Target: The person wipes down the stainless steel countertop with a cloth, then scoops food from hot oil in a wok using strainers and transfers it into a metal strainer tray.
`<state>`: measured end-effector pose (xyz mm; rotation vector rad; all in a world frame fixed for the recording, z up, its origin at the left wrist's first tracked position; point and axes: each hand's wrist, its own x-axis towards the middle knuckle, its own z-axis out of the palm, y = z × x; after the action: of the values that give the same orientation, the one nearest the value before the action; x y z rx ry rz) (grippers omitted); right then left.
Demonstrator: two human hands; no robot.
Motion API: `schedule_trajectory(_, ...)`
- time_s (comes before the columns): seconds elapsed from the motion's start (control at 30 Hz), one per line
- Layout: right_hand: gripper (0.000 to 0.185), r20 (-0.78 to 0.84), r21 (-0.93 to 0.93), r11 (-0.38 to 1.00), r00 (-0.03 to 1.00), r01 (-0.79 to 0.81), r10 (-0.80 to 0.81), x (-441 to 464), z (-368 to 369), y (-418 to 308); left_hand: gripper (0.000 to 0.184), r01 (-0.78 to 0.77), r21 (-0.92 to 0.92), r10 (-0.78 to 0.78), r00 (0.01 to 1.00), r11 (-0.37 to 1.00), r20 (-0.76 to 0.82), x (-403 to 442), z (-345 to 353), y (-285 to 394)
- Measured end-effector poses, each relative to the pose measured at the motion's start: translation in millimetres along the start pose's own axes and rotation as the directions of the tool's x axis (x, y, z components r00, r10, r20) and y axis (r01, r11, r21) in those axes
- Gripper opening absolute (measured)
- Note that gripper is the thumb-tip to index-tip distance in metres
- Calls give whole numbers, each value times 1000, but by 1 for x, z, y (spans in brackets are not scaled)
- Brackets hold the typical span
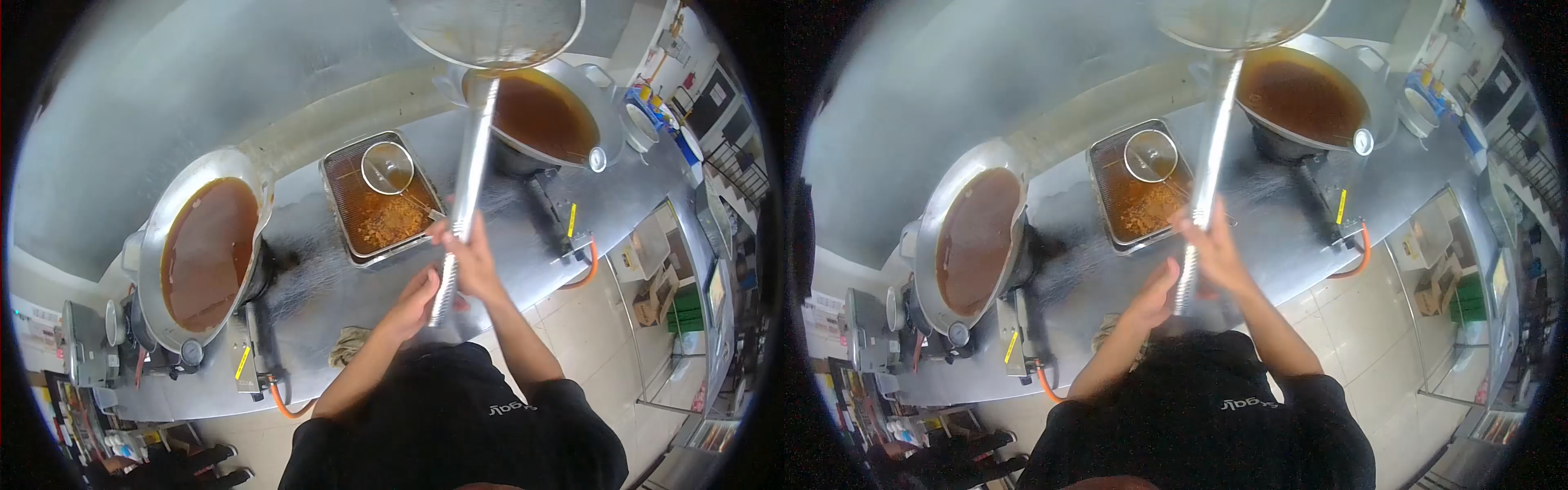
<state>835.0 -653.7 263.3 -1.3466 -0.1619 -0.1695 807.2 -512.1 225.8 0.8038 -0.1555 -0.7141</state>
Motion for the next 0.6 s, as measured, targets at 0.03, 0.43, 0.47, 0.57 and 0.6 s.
schedule_trajectory(0.03, 59, 86, -5, 998, 995, 57, -57, 0, 9, 15, 40, -2, -1, 2, 1000, 1000, 23, -2, -2, 14)
schedule_trajectory(0.43, 33, -31, -973, 203, 932, -111, 361, 86, -82, 134, 30, -58, 445, 246, 892, 894, -379, -51, -25, 50)
schedule_trajectory(0.47, 32, -1, -964, 247, 929, -99, 370, 91, -85, 141, 30, -56, 451, 261, 875, 891, -407, -50, -25, 53)
schedule_trajectory(0.57, 29, 162, -968, 237, 926, 82, 340, 110, -82, 129, 28, -56, 462, 293, 838, 885, -461, -49, -23, 56)
schedule_trajectory(0.6, 29, 161, -982, 148, 939, 121, 303, 110, -80, 124, 28, -71, 472, 314, 831, 879, -459, -48, -25, 57)
